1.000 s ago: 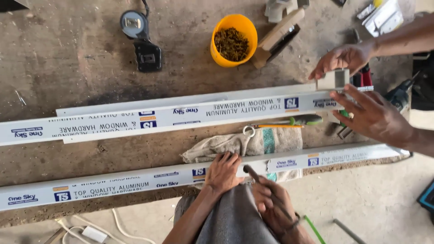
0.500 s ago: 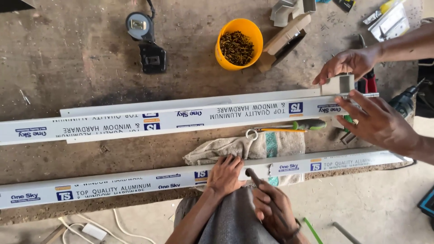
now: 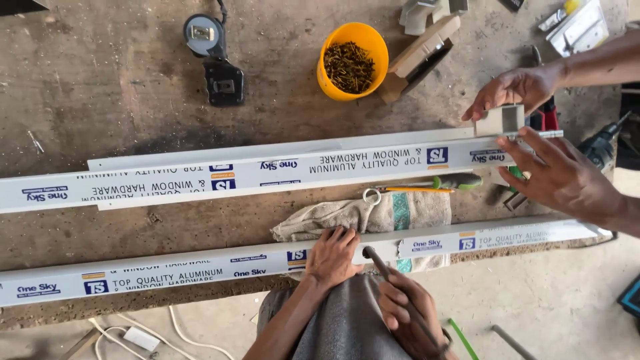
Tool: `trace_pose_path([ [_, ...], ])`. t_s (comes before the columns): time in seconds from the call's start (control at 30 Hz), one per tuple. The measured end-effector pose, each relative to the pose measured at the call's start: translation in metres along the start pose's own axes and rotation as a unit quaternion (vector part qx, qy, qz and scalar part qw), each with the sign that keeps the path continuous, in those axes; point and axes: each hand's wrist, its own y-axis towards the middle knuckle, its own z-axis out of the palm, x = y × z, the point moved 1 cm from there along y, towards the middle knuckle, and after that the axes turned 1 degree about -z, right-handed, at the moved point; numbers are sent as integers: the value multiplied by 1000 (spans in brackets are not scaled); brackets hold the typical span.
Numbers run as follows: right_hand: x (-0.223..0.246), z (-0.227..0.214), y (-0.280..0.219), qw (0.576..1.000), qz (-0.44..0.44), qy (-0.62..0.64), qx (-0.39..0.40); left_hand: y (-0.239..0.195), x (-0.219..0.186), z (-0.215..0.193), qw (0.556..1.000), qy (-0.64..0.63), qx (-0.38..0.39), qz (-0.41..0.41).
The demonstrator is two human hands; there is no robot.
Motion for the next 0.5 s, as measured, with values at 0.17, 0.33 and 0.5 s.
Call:
trace_pose_path([
  [0.17,-1,-28,30,999,20,31,39,-1,-1,-3,1000,1,6,1],
  [0.33,1,-23,19,996,18,22,83,-3,0,1,999,-21,38,-14],
  [0.5,0,-8,5,999,-10,-14,39,-2,-1,7,1000,-11,10,2],
])
